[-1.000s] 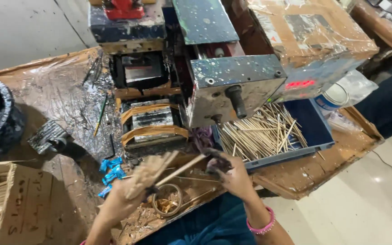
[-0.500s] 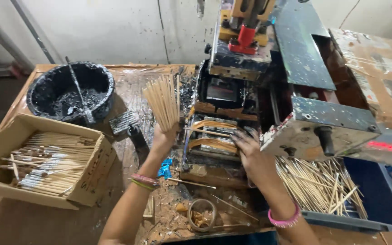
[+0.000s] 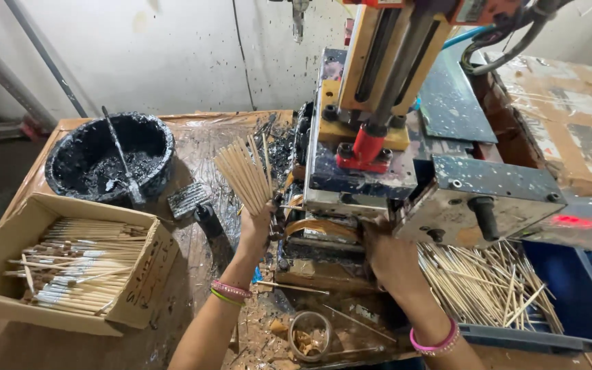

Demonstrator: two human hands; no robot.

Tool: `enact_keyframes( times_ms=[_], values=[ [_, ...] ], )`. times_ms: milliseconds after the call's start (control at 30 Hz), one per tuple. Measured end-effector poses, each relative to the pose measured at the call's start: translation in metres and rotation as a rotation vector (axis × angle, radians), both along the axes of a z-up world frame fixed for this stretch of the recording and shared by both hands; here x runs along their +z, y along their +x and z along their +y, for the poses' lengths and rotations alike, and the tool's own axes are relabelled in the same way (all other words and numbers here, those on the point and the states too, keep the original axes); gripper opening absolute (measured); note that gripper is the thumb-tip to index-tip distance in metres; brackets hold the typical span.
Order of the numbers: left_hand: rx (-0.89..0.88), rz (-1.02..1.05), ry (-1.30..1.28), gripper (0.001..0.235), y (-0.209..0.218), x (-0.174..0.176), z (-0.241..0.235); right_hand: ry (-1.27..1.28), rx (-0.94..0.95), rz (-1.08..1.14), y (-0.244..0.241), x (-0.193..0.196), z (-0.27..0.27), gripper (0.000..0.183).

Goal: Coat wooden sticks using a machine.

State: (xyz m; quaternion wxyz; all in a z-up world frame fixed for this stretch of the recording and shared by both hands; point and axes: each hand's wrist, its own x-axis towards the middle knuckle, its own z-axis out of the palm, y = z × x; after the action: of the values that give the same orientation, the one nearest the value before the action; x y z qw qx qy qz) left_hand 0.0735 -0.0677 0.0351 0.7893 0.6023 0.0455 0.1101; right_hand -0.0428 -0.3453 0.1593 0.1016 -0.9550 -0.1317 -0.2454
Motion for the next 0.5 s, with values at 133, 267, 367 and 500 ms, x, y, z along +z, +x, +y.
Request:
enact_keyframes(
  times_ms=[133,267,367,500],
  values=[
    [-0.048,-0.060,0.050,0.014,-0.005,-0.012,0.015,-0.042,-0.032,-0.100,0.006,0.013,0.004,0.014],
    [-0.064,-0.122,0.064,0.023,-0.048,0.001,0.026,0.061,0.067,-0.163,-0.020,0.042,0.015,0.011],
    [0.051,-0.039,0.206,0.028,-0.083,-0.043,0.058,0.314,0.136,-0.239,-0.059,0.028,-0.015,0.022],
    [0.115,0.033,0.427,0.028,-0.123,-0.080,0.090,0.551,-0.158,-0.220,-0.114,-0.029,-0.091,0.024]
  ],
)
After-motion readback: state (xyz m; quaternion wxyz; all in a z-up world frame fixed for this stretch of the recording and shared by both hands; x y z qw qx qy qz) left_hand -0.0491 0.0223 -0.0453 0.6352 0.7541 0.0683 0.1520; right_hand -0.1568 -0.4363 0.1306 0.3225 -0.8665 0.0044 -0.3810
